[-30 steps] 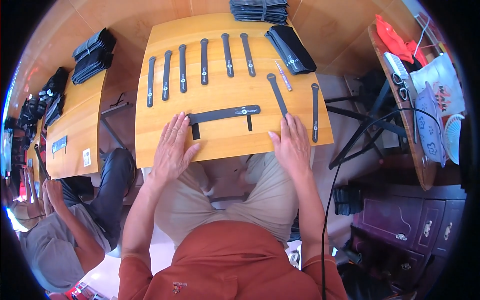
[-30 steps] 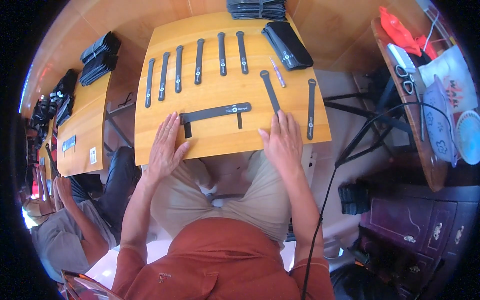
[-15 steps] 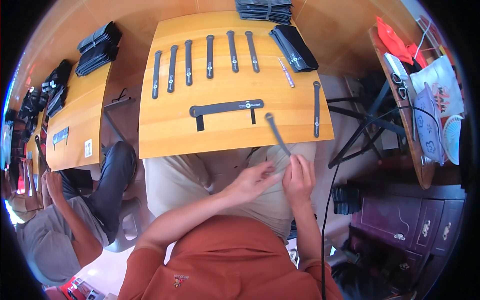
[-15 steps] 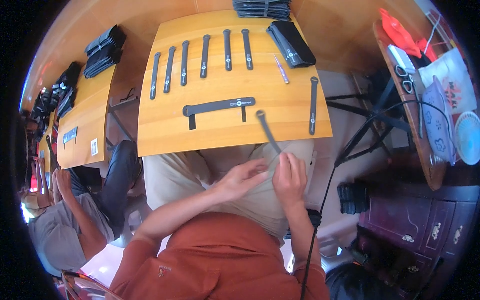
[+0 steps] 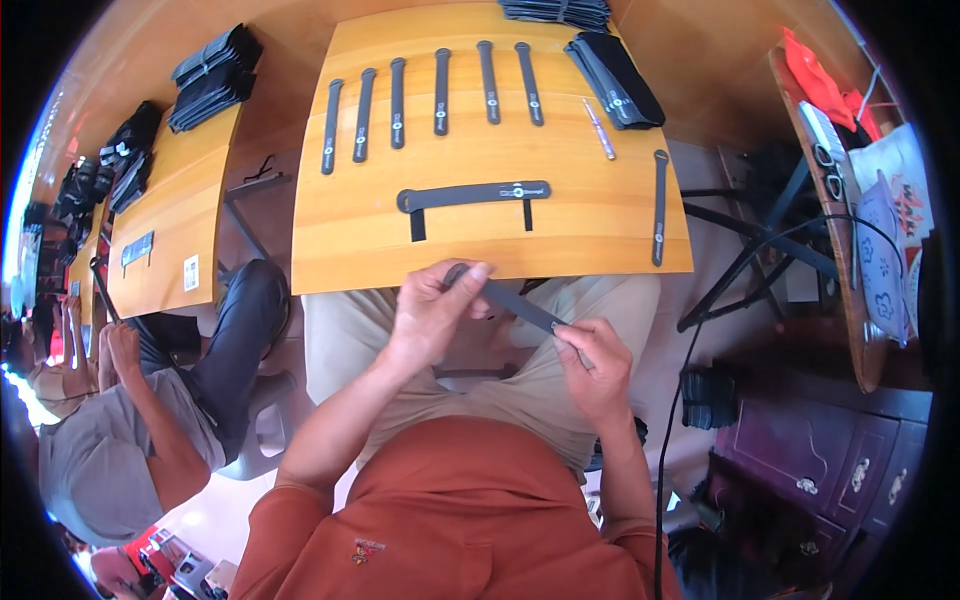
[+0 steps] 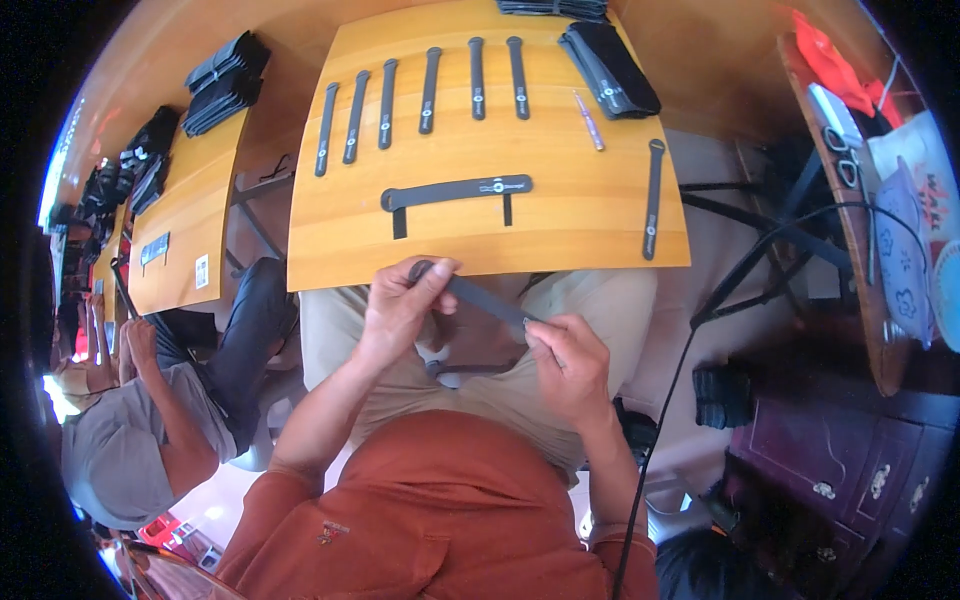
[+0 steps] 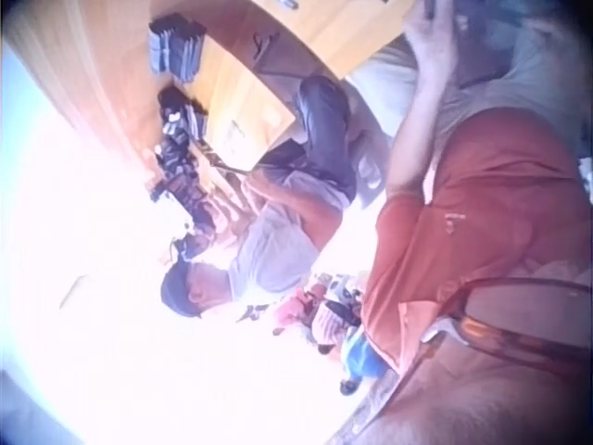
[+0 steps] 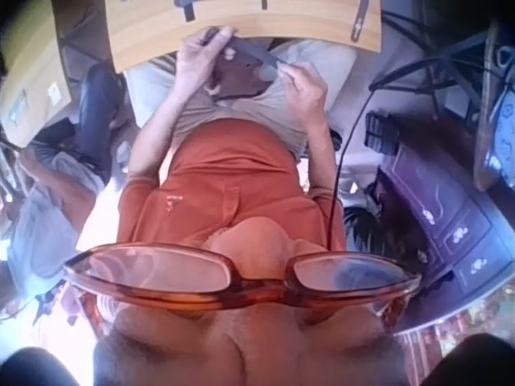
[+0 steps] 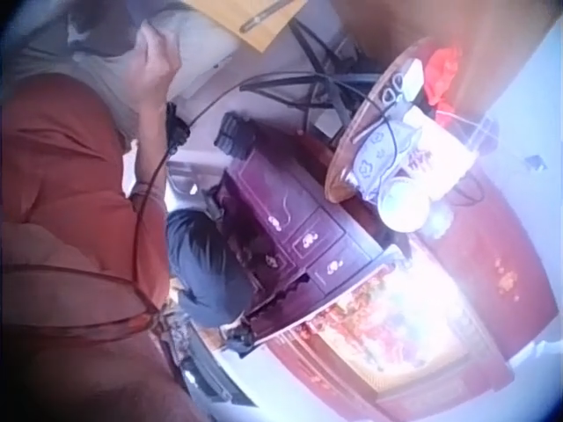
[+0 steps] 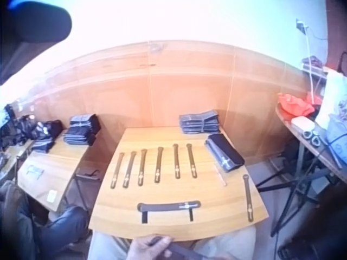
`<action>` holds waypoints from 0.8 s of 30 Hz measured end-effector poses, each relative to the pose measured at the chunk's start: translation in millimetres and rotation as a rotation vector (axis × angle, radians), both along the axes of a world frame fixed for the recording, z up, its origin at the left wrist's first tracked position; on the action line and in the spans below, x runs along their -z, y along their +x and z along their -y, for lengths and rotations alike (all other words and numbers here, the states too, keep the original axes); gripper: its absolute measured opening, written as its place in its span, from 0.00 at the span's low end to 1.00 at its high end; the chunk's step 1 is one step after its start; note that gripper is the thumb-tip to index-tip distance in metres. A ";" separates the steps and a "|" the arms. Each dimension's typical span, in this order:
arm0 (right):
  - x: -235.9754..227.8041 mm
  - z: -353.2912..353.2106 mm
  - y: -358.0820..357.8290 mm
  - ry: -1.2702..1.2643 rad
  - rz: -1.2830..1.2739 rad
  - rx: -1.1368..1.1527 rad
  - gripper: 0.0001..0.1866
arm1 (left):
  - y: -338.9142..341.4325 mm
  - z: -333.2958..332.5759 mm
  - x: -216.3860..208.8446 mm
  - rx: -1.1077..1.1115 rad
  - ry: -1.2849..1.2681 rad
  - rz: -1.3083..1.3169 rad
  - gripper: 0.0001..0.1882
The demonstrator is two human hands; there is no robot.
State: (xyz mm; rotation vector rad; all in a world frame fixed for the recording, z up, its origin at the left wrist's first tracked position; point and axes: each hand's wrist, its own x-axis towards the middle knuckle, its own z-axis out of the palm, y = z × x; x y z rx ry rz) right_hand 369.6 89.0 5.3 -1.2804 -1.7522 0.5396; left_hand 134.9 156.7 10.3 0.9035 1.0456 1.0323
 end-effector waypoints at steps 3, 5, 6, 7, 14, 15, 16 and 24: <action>-12.4 -24.9 -3.1 -0.090 -0.094 -0.114 0.08 | -28.6 -3.9 4.0 -0.049 0.031 -0.045 0.10; -2.0 -38.7 -5.1 -0.189 -0.254 -0.148 0.07 | -42.3 -8.1 0.5 -0.065 0.018 -0.109 0.09; -0.4 -45.7 -5.6 -0.194 -0.257 -0.155 0.07 | -46.7 -10.3 -3.3 -0.072 0.014 -0.113 0.09; -2.9 -55.1 -8.2 -0.207 -0.268 -0.139 0.07 | -51.1 -12.7 -6.8 -0.089 0.015 -0.125 0.09; -0.4 -105.5 -15.1 -0.326 -0.457 -0.119 0.08 | -73.0 -39.5 -14.1 -0.089 -0.028 -0.121 0.09; -0.6 -111.1 -15.9 -0.336 -0.452 -0.121 0.09 | -74.8 -44.2 -13.0 -0.090 -0.033 -0.149 0.09; -1.1 -115.9 -16.9 -0.347 -0.447 -0.126 0.09 | -78.4 -49.0 -9.6 -0.096 -0.041 -0.153 0.09; 13.0 -154.6 -14.8 -0.398 -0.453 -0.021 0.11 | -85.5 -82.7 0.1 -0.058 0.030 -0.446 0.08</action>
